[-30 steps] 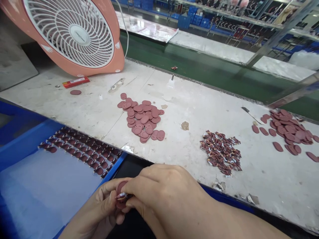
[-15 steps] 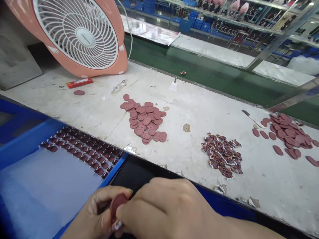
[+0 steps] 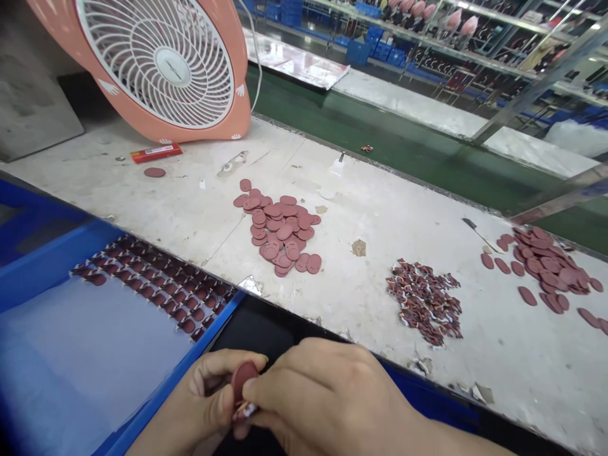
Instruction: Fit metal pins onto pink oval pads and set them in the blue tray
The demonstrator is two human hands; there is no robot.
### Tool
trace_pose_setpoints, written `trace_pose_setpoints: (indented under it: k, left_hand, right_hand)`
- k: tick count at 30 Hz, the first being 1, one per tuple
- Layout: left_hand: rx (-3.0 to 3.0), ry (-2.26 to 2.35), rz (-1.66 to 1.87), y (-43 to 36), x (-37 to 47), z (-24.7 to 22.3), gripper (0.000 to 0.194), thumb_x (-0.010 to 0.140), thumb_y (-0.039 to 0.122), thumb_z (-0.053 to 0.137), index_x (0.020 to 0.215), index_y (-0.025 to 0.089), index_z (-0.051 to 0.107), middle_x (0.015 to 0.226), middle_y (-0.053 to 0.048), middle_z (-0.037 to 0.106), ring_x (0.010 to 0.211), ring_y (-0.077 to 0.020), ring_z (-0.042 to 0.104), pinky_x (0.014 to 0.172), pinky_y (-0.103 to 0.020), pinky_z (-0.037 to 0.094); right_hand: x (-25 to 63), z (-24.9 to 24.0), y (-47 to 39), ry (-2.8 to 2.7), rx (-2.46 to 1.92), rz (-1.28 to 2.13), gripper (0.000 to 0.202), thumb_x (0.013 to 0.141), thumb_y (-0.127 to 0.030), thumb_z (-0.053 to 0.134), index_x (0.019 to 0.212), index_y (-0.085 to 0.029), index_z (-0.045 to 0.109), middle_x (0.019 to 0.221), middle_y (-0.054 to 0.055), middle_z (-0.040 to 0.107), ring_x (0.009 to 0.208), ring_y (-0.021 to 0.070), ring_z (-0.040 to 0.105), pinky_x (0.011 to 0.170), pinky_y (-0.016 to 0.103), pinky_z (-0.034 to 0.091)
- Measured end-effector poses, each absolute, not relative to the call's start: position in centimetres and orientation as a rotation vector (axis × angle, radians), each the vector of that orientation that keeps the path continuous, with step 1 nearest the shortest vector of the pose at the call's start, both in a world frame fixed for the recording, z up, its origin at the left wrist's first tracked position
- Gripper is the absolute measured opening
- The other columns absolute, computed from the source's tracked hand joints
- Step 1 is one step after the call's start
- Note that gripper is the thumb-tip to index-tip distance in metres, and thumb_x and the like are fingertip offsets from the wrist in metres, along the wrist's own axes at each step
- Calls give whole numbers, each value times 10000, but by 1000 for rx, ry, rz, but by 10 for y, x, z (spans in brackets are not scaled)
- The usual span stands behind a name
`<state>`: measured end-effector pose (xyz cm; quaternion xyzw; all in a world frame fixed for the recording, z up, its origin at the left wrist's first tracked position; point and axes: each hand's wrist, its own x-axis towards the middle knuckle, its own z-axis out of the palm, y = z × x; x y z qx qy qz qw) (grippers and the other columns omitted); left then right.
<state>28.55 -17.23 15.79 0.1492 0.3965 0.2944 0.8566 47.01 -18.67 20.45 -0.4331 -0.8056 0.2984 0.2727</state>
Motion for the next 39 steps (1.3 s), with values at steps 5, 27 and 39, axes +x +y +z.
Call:
trace_pose_setpoints:
  k: [5, 27, 39]
  left_hand:
    - [271, 821, 661, -172, 290, 146, 299, 571, 377, 900, 784, 184, 816, 634, -8, 736, 548, -68, 580, 511, -150, 437]
    - [8, 506, 632, -164, 281, 115, 140, 774, 273, 782, 874, 175, 790, 772, -22, 767, 633, -75, 691, 471, -116, 551]
    - [291, 734, 793, -155, 279, 118, 384, 752, 469, 760, 1044, 221, 746, 845, -45, 714, 732, -137, 662, 546, -174, 549]
  right_hand:
    - [469, 207, -180, -2159, -1221, 902, 127, 913, -87, 585, 983, -157, 664, 838, 48, 716, 746, 130, 673, 715, 195, 536]
    - [469, 199, -168, -1956, -1270, 785, 190, 889, -220, 680, 1071, -167, 676, 798, -10, 647, 719, 64, 611, 678, 126, 476]
    - [448, 173, -163, -1926, -1188, 472, 167, 864, -85, 642, 1022, -123, 683, 720, 18, 646, 637, 104, 585, 573, 201, 493]
